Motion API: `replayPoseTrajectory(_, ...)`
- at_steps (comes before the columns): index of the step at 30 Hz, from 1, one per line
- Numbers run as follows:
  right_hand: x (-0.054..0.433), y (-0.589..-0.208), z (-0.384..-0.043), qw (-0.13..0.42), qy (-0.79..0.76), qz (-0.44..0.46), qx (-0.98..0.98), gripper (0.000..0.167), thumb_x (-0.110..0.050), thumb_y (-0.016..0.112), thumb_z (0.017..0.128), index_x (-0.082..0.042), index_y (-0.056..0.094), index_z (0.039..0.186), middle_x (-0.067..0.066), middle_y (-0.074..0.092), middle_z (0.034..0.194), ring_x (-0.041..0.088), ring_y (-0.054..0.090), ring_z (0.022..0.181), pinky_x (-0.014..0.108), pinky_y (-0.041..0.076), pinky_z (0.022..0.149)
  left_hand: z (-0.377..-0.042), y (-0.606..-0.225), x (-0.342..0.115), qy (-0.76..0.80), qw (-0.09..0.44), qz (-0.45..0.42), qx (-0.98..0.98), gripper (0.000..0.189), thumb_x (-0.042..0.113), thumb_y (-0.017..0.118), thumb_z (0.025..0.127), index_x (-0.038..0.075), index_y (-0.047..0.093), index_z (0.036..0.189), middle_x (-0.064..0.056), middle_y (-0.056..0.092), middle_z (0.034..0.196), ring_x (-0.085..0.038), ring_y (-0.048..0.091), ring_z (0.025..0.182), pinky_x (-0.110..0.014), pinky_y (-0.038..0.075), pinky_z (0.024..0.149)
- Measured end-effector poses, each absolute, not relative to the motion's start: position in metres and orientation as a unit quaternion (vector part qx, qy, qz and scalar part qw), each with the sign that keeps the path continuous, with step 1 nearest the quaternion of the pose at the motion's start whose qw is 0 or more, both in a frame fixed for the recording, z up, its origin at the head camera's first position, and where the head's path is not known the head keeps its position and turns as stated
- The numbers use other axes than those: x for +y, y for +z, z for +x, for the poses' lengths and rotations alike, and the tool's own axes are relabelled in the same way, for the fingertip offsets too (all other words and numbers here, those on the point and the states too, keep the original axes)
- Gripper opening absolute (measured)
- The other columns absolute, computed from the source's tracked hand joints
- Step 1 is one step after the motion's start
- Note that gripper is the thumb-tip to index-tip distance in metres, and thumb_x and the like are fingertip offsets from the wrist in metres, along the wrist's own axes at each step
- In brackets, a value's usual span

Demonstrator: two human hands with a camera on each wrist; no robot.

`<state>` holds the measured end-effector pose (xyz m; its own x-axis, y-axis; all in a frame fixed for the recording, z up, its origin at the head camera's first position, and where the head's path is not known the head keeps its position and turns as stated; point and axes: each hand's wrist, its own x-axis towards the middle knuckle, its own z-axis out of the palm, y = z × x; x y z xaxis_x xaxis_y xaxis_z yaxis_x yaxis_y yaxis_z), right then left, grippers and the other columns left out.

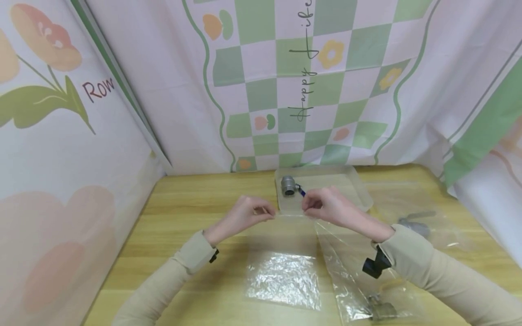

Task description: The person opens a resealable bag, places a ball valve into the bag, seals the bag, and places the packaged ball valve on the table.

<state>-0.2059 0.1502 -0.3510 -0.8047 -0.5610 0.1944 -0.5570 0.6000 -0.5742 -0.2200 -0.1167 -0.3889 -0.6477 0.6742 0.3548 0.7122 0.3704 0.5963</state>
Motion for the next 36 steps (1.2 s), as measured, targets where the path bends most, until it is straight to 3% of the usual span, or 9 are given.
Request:
replayPoseTrajectory(11,0.151,-0.351,-0.205,-0.006,-0.316,-0.309,0.897,0.011,0.004,0.072,0.081,-0.007,0.07,0.083,0.005,0.074,0.079,0.01,0.068,0.071,0.016,0.058,0.064,-0.215,-0.387,-0.121,-0.354,0.033,-0.459,-0.814,0.009,0.005,0.072,0.087,0.006,0.074,0.096,-0.009,0.077,0.095,-0.014,0.073,0.086,-0.012,0.058,0.081)
replayPoseTrajectory(22,0.151,-0.348,-0.204,-0.003,-0.314,-0.3,0.901,0.01,0.002,0.072,0.082,-0.007,0.071,0.085,0.006,0.075,0.081,0.011,0.069,0.072,0.018,0.06,0.065,-0.216,-0.388,-0.127,-0.357,0.045,-0.41,-0.838,0.011,0.004,0.073,0.086,0.002,0.074,0.096,-0.011,0.077,0.096,-0.016,0.073,0.08,-0.01,0.058,0.074)
replayPoseTrajectory(36,0.155,-0.348,-0.207,-0.007,-0.312,-0.288,0.905,0.011,0.005,0.071,0.081,-0.006,0.069,0.082,0.006,0.074,0.08,0.012,0.068,0.072,0.017,0.058,0.063,-0.216,-0.387,-0.128,-0.31,0.064,-0.455,-0.833,0.009,0.008,0.073,0.087,0.006,0.075,0.095,-0.007,0.077,0.095,-0.013,0.073,0.085,-0.009,0.057,0.08)
